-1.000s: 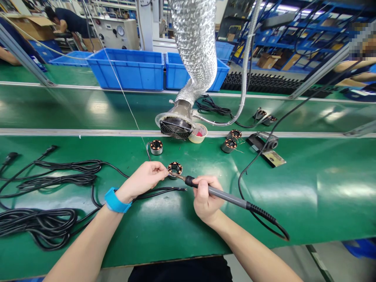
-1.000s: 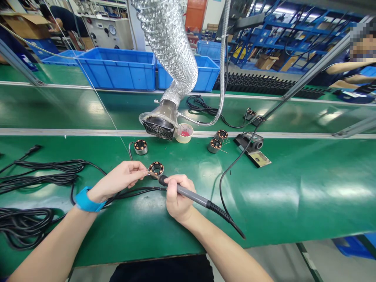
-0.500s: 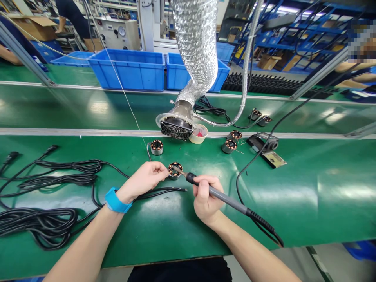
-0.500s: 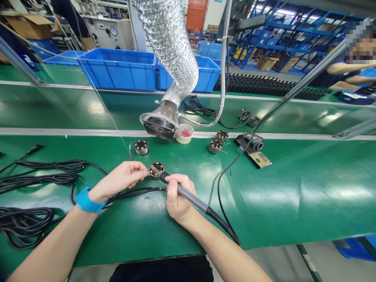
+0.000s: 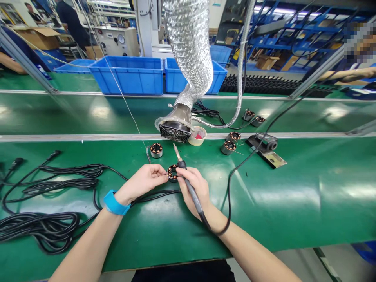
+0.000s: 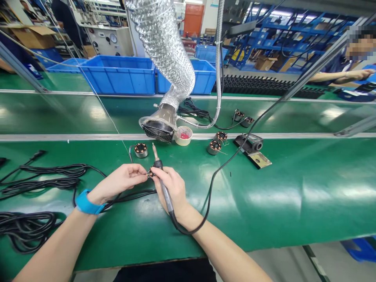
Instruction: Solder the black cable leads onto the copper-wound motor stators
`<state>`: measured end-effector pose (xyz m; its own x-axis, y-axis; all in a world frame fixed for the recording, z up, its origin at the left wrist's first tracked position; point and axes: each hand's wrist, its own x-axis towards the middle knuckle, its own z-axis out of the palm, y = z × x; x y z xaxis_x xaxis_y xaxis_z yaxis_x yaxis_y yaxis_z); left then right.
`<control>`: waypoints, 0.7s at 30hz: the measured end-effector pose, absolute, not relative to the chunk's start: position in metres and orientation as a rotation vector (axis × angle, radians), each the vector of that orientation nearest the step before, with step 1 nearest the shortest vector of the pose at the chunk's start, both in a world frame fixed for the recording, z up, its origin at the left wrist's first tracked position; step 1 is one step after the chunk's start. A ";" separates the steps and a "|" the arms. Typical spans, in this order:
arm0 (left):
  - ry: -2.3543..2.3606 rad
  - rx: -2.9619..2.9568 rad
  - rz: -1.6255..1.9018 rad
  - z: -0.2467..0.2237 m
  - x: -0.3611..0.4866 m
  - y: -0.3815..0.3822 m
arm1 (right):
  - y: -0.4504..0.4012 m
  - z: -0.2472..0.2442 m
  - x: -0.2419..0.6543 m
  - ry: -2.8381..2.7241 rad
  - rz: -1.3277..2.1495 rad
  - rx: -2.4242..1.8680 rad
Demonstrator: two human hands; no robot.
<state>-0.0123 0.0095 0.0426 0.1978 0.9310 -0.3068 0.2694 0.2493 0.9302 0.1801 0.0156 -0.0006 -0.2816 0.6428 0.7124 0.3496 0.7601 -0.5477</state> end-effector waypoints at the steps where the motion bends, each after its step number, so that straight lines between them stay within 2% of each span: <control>1: 1.292 1.287 0.705 0.041 -0.014 0.010 | 0.018 -0.002 0.179 -1.934 0.354 -0.766; 12: 1.382 1.292 0.672 0.054 -0.020 0.011 | 0.037 -0.009 0.182 -2.210 0.575 -0.735; 21: 1.379 1.066 0.869 0.038 -0.004 0.015 | 0.041 -0.006 0.188 -2.190 0.624 -0.737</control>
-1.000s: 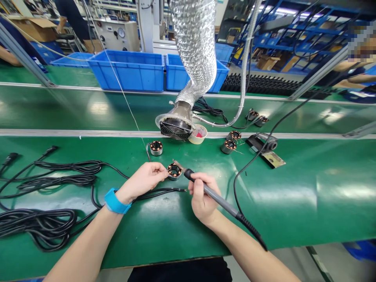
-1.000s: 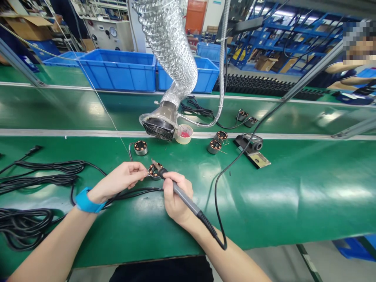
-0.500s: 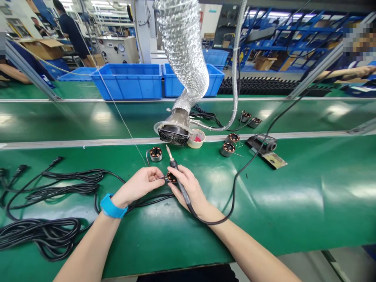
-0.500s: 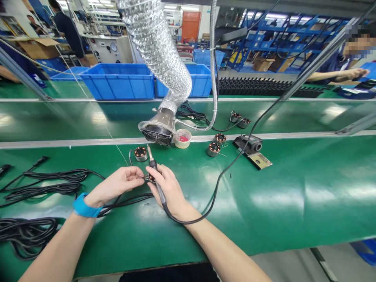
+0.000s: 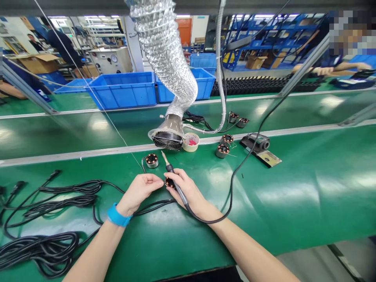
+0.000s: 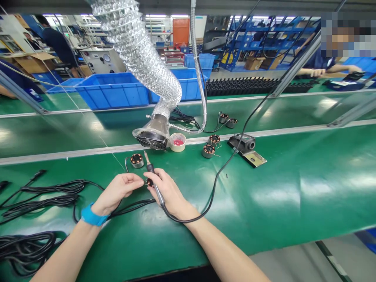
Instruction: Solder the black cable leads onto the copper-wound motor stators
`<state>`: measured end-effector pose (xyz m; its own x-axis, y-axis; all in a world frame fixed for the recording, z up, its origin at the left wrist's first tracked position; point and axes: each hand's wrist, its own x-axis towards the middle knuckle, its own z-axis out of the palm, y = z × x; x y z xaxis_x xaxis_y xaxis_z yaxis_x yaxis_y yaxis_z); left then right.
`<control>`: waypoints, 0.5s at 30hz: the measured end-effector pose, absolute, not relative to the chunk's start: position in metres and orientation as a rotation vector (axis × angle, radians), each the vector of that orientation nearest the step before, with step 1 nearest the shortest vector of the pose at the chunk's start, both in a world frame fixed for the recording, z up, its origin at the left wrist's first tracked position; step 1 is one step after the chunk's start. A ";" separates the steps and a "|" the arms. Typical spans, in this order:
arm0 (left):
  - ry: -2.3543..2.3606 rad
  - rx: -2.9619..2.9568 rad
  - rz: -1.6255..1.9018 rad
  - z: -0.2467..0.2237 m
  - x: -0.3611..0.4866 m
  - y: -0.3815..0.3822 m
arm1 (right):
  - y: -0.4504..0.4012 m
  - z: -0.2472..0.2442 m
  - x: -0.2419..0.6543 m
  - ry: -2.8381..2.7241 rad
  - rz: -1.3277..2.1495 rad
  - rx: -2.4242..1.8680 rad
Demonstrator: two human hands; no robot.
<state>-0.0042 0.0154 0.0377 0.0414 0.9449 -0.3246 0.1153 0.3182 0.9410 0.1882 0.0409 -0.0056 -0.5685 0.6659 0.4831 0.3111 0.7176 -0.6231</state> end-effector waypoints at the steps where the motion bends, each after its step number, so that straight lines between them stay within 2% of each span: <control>1: 1.392 1.047 0.874 0.037 -0.001 0.015 | 0.041 -0.006 0.189 -2.190 0.622 -0.741; 15: 1.427 1.015 0.832 0.033 0.005 0.014 | 0.038 -0.010 0.188 -2.124 0.454 -0.727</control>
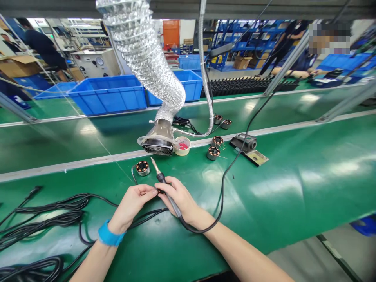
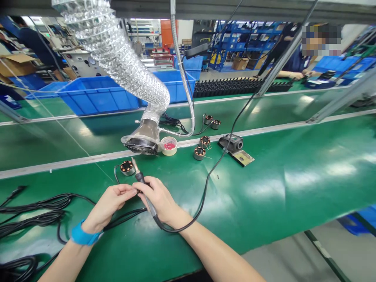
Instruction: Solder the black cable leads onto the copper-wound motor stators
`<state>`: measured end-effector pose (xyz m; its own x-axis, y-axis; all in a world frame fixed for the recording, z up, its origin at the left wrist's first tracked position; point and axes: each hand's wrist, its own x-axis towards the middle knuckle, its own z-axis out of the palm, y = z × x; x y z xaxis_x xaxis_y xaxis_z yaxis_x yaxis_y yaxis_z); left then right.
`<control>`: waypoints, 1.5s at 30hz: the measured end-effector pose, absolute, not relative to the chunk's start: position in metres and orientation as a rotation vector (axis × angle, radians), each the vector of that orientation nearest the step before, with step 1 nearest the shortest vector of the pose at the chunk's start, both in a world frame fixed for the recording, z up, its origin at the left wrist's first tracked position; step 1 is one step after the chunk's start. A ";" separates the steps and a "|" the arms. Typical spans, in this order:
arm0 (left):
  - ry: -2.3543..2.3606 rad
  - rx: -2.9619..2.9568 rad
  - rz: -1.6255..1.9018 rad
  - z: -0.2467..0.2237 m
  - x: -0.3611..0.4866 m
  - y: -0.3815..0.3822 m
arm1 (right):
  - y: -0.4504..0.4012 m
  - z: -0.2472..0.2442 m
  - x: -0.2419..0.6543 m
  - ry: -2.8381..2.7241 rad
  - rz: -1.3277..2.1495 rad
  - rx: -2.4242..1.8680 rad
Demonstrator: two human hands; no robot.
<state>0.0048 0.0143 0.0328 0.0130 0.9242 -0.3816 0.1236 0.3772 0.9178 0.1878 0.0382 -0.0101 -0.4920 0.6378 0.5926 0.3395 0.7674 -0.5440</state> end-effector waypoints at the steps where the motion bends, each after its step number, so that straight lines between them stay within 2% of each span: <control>1: 1.427 1.033 0.824 0.033 0.004 0.014 | 0.037 -0.009 0.187 -2.135 0.446 -0.722; 10: 1.317 1.280 0.813 0.029 -0.001 0.010 | 0.029 0.002 0.186 -2.225 0.414 -0.783; 15: 1.220 0.992 0.741 0.015 0.000 0.010 | 0.020 -0.008 0.181 -2.068 0.373 -0.830; 21: 1.047 0.689 0.972 0.004 0.011 0.014 | 0.014 -0.022 0.171 -1.758 0.570 -0.834; 25: 1.079 0.760 0.999 0.014 0.013 0.017 | 0.016 -0.019 0.177 -1.800 0.613 -0.750; 35: 1.292 0.871 1.056 0.015 0.007 0.022 | 0.020 -0.018 0.187 -1.768 0.429 -0.677; 38: 1.345 0.991 1.124 0.021 0.004 0.024 | 0.017 -0.016 0.188 -1.748 0.398 -0.666; 41: 1.540 1.355 1.109 0.034 0.004 0.024 | 0.015 -0.012 0.189 -1.718 0.367 -0.664; 43: 1.658 1.742 0.932 0.044 0.008 0.025 | 0.014 -0.012 0.190 -1.714 0.352 -0.675; 45: 1.704 2.100 0.603 0.051 0.014 0.027 | 0.015 -0.012 0.191 -1.719 0.339 -0.676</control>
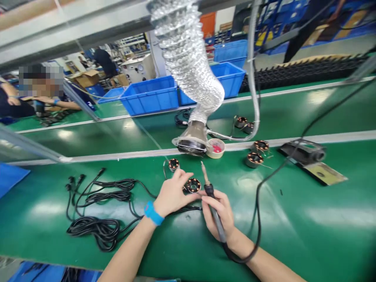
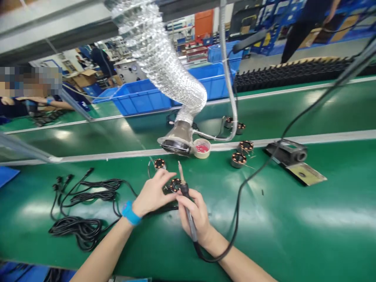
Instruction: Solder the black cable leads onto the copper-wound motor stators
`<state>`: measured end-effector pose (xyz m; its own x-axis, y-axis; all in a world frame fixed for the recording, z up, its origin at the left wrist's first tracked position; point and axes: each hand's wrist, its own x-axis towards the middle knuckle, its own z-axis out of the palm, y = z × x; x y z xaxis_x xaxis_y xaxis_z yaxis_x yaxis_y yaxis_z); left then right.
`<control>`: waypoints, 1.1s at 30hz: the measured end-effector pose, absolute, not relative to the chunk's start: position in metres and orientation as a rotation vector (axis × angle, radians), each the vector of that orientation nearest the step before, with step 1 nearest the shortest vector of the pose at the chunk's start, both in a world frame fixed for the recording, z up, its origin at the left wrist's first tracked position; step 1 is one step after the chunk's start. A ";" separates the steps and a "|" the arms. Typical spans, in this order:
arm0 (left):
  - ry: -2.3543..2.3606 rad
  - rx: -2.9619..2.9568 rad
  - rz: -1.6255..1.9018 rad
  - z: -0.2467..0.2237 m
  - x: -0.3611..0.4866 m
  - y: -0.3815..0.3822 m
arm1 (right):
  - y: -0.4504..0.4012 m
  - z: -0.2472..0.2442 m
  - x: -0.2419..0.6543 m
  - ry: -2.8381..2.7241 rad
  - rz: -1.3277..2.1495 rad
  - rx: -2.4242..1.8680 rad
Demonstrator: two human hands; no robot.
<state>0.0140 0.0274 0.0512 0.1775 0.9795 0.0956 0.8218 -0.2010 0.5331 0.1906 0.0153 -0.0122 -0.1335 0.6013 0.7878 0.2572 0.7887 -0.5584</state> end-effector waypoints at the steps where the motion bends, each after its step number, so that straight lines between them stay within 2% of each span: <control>1: 1.708 2.228 0.427 0.054 0.017 0.029 | 0.016 -0.013 0.191 -1.716 0.331 -0.670; 3: 1.715 2.381 0.161 0.057 0.024 0.034 | 0.017 -0.014 0.191 -1.708 0.318 -0.654; 6: 1.729 2.474 0.041 0.058 0.029 0.039 | 0.018 -0.014 0.191 -1.704 0.303 -0.651; 13: 2.007 2.436 0.037 0.051 0.008 0.051 | 0.019 -0.013 0.194 -1.715 0.301 -0.661; 25: 2.223 2.261 0.091 0.036 -0.009 0.067 | 0.021 -0.009 0.200 -1.711 0.266 -0.640; 33: 2.376 2.228 0.140 0.036 -0.066 0.126 | 0.023 0.002 0.203 -1.653 0.191 -0.636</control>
